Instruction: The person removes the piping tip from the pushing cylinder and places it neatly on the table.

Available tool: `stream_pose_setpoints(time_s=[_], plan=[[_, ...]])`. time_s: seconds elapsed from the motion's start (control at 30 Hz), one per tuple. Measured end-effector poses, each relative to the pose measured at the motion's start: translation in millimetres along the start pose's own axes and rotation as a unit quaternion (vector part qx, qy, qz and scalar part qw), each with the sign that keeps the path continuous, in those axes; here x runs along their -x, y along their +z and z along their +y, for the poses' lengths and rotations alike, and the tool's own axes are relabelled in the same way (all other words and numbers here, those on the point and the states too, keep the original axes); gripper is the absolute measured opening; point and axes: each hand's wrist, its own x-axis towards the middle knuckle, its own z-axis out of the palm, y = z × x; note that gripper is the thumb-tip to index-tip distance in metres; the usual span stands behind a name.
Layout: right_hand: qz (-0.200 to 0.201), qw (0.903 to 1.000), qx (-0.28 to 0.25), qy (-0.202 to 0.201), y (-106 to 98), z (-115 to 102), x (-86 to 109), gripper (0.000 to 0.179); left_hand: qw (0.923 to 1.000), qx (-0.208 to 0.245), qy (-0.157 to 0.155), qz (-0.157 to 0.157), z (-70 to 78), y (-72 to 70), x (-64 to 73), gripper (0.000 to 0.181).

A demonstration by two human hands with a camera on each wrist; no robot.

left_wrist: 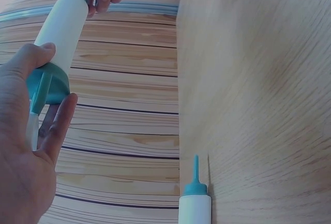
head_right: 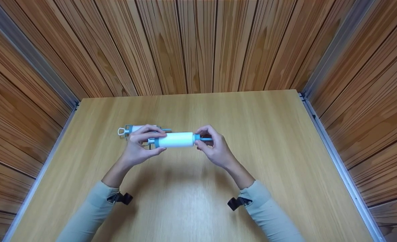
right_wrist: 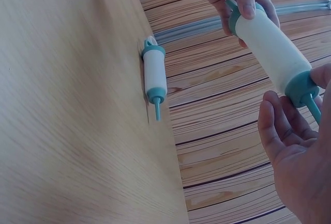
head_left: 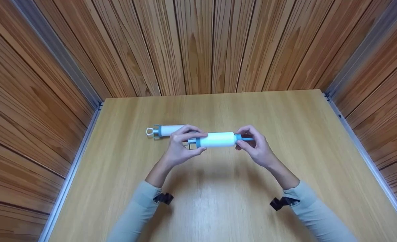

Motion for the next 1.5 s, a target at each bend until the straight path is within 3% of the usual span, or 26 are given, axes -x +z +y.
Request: stream_pose_setpoints(time_s=[0.37,0.67,1.07,1.5], plan=[[0.008,0.9998,0.007,-0.017,-3,2,0.3,0.029,0.9999,0.003,0.009,-0.002,-3.4,-1.1,-0.1,0.036],[0.017,0.9996,-0.010,-0.018,-9,2,1.4,0.024,0.9998,-0.007,0.004,0.019,-7.5,-4.4,1.6,0.035],[0.012,0.9983,-0.030,-0.048,-14,3,1.5,0.025,0.9994,-0.025,-0.019,0.014,-11.4,-6.7,0.6,0.036],[0.010,0.9976,-0.048,-0.049,-15,5,2.6,0.026,0.9983,-0.026,-0.049,0.017,-21.3,-10.0,-2.5,0.036]])
